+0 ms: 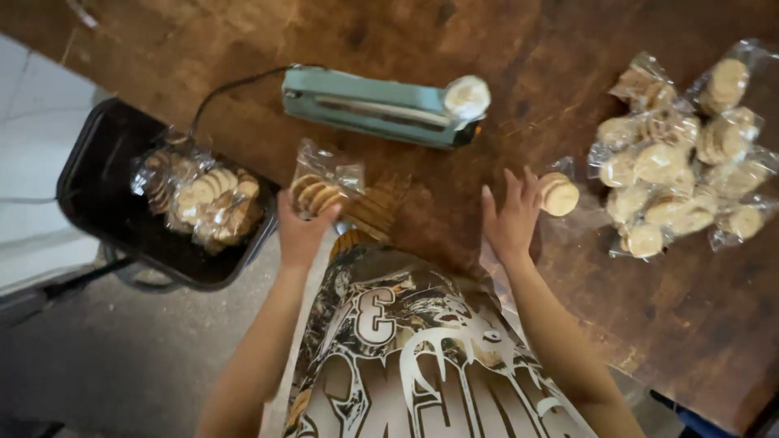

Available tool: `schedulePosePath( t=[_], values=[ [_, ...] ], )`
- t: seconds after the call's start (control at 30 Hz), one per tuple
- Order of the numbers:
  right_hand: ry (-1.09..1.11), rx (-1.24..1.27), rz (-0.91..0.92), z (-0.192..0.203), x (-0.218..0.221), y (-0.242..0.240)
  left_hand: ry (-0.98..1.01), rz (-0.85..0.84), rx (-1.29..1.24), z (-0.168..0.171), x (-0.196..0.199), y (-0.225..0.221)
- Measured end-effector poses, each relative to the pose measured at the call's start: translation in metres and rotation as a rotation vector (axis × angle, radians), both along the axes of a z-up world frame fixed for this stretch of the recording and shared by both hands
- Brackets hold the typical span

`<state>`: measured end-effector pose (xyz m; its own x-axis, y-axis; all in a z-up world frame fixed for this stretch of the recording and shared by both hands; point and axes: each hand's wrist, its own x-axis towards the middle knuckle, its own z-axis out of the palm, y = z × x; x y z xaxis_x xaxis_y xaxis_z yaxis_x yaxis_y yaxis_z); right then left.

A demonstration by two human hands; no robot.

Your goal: The person places stacks of cookies into plastic bags, seals them using a heat sealer, and sets the finished packages on a wooden table. They also move some of the sealed bags into a black bin.

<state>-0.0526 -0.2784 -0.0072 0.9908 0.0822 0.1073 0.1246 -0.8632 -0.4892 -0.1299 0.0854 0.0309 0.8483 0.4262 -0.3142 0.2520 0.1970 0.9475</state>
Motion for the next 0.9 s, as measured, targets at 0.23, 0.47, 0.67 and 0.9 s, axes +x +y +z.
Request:
schedulePosePath(
  t=[0.23,0.47,0.67,0.9],
  values=[
    [-0.274,-0.125,-0.168,-0.025,0.015,-0.098,-0.179,0.017,0.082,0.021,-0.013,0.030],
    [-0.046,0.308,-0.558,-0.081,-0.001,-0.197,-0.279,-0.047,-0.169,0.046,0.003,0.007],
    [0.087,0.559,-0.503,-0.068,-0.013,-0.177,-0.080,-0.038,-0.089,0.052,-0.008,0.015],
    [-0.018,0.509,-0.290,0.005,0.004,-0.125,0.222,0.351,-0.004,-0.028,-0.076,0.114]
  ],
)
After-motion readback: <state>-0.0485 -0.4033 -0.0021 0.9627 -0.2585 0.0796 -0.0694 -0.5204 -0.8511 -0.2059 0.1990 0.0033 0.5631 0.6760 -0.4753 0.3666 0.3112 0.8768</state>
